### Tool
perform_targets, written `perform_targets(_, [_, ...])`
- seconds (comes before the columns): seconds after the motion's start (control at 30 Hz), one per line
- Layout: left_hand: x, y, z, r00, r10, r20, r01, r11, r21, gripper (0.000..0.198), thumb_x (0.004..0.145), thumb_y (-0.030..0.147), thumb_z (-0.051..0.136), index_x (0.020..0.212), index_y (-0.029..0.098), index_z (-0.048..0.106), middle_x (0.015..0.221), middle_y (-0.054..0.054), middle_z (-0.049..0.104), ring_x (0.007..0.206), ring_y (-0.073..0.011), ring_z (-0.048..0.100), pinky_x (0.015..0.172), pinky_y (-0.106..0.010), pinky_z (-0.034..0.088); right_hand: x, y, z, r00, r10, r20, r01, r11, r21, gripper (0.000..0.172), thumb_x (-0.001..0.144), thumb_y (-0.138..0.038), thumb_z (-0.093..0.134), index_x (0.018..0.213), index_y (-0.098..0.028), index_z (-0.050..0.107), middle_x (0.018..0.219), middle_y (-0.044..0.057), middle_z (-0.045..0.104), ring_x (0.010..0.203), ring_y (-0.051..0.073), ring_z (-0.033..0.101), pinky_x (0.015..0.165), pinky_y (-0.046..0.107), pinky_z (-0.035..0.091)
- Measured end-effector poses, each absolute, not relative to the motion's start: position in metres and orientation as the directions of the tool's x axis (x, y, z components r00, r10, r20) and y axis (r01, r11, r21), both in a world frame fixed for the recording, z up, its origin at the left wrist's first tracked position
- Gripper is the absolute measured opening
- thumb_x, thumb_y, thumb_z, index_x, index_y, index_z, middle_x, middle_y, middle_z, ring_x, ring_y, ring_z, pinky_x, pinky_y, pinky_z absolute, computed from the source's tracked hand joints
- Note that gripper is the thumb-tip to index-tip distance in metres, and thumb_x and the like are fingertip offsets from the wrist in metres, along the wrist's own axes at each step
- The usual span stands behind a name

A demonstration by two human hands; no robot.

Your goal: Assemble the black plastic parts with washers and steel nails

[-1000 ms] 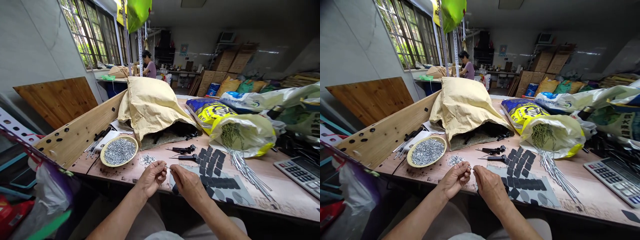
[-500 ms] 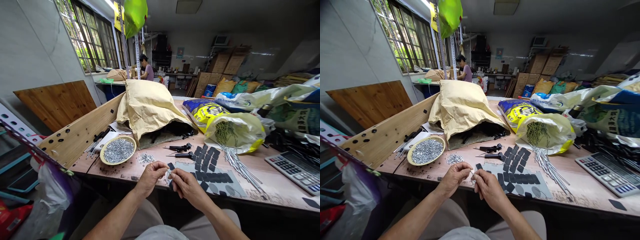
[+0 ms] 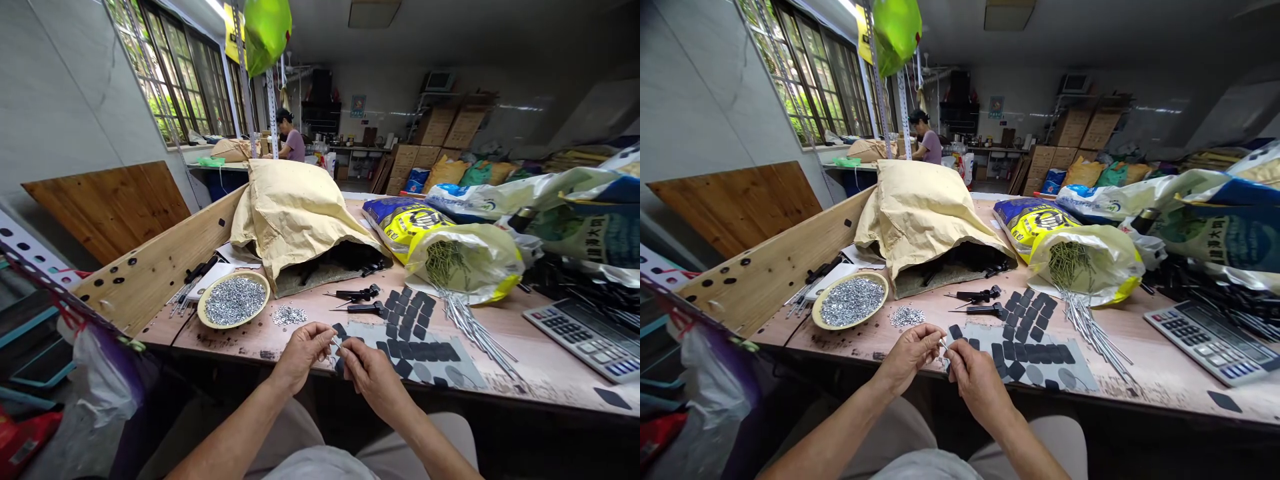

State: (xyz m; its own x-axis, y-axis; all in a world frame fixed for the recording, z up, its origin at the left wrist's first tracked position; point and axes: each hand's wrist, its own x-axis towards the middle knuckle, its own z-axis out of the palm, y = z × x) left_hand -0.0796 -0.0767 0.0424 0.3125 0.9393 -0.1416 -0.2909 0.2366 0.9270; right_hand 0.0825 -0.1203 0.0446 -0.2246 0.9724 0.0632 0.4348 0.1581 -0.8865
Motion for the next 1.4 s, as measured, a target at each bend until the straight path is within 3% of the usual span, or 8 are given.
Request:
perform_targets(0.17, [-0.075,-0.077,0.04,0.269,0.961,-0.055,-0.202,0.113,0.973,0.024,0.075,0.035,0.073,0.068,0.015,0.064,0.06,0.002,0.057,0.055,-0.0084,0.044,0.053,-0.021,0.033,0.082,-0.121,0.042,-0.206,0.97,0.131,0.456,0.213,-0.864,0.029,0.098,-0.043,0.04,0.082,-0.022,0.052,0.058,-0.004,0.054,0.051,0.011,0.05,0.053,0.022,0.036])
perform_targets(0.33, [-0.074,-0.076,0.041,0.317,0.948,0.017,-0.182,0.043,0.982,0.019,0.076,0.032,0.071,0.071,0.015,0.068,0.058,0.001,0.058,0.056,-0.0099,0.045,0.056,-0.022,0.035,0.085,-0.119,0.04,-0.283,0.955,-0.082,0.134,-0.045,-0.99,0.038,0.095,-0.055,0.042,0.085,-0.02,0.054,0.054,-0.007,0.05,0.035,0.005,0.036,0.037,0.019,0.023])
perform_targets(0.63, [-0.072,-0.078,0.039,0.342,0.935,-0.094,-0.253,0.188,0.949,0.012,0.068,0.021,0.075,0.08,0.016,0.075,0.07,-0.001,0.065,0.062,-0.0094,0.049,0.061,-0.022,0.039,0.084,-0.12,0.03,-0.262,0.957,-0.122,-0.033,-0.136,-0.99,0.044,0.087,-0.062,0.052,0.085,-0.018,0.055,0.053,-0.007,0.05,0.032,0.003,0.034,0.033,0.017,0.018])
perform_targets(0.87, [-0.079,-0.081,0.044,0.38,0.912,-0.158,-0.25,0.265,0.931,0.053,0.068,0.025,0.078,0.119,0.027,0.065,0.123,-0.006,0.063,0.076,-0.0119,0.058,0.063,-0.023,0.044,0.128,-0.124,0.013,0.018,0.995,0.096,0.372,0.083,-0.924,0.035,0.091,-0.05,0.048,0.09,-0.02,0.066,0.08,0.003,0.063,0.061,0.013,0.057,0.056,0.024,0.044])
perform_targets(0.97, [-0.096,-0.076,0.044,0.269,0.948,-0.172,-0.23,0.237,0.944,0.05,0.071,0.03,0.077,0.118,0.024,0.064,0.115,-0.006,0.066,0.074,-0.0112,0.057,0.061,-0.021,0.044,0.197,-0.129,0.012,0.287,0.931,0.226,0.688,-0.037,-0.725,0.024,0.088,-0.039,0.05,0.093,-0.021,0.066,0.092,0.007,0.065,0.085,0.021,0.06,0.077,0.031,0.047])
perform_targets(1.1, [-0.115,-0.071,0.04,0.187,0.97,-0.154,-0.227,0.195,0.954,0.049,0.068,0.032,0.079,0.114,0.02,0.065,0.101,-0.006,0.068,0.07,-0.0112,0.056,0.057,-0.02,0.043,0.258,-0.14,0.023,0.463,0.854,0.239,0.76,-0.243,-0.603,0.012,0.082,-0.022,0.05,0.078,-0.02,0.061,0.084,0.007,0.061,0.08,0.022,0.056,0.078,0.036,0.042])
perform_targets(1.3, [-0.116,-0.066,0.032,0.108,0.989,-0.103,-0.269,0.129,0.955,0.047,0.063,0.032,0.081,0.106,0.017,0.067,0.092,-0.005,0.068,0.066,-0.0104,0.056,0.054,-0.019,0.043,0.14,-0.139,0.023,0.231,0.958,0.171,0.77,-0.072,-0.634,0.007,0.082,-0.019,0.057,0.077,-0.022,0.062,0.081,0.002,0.063,0.074,0.014,0.056,0.071,0.025,0.044])
perform_targets(1.4, [-0.128,-0.061,0.031,0.025,0.999,-0.022,-0.198,0.026,0.98,0.044,0.063,0.034,0.08,0.101,0.016,0.069,0.088,-0.004,0.068,0.065,-0.0111,0.056,0.052,-0.019,0.041,0.072,-0.139,0.023,-0.006,0.998,0.064,0.472,0.059,-0.88,0.012,0.085,-0.03,0.057,0.078,-0.021,0.061,0.072,-0.002,0.058,0.064,0.011,0.053,0.061,0.022,0.044])
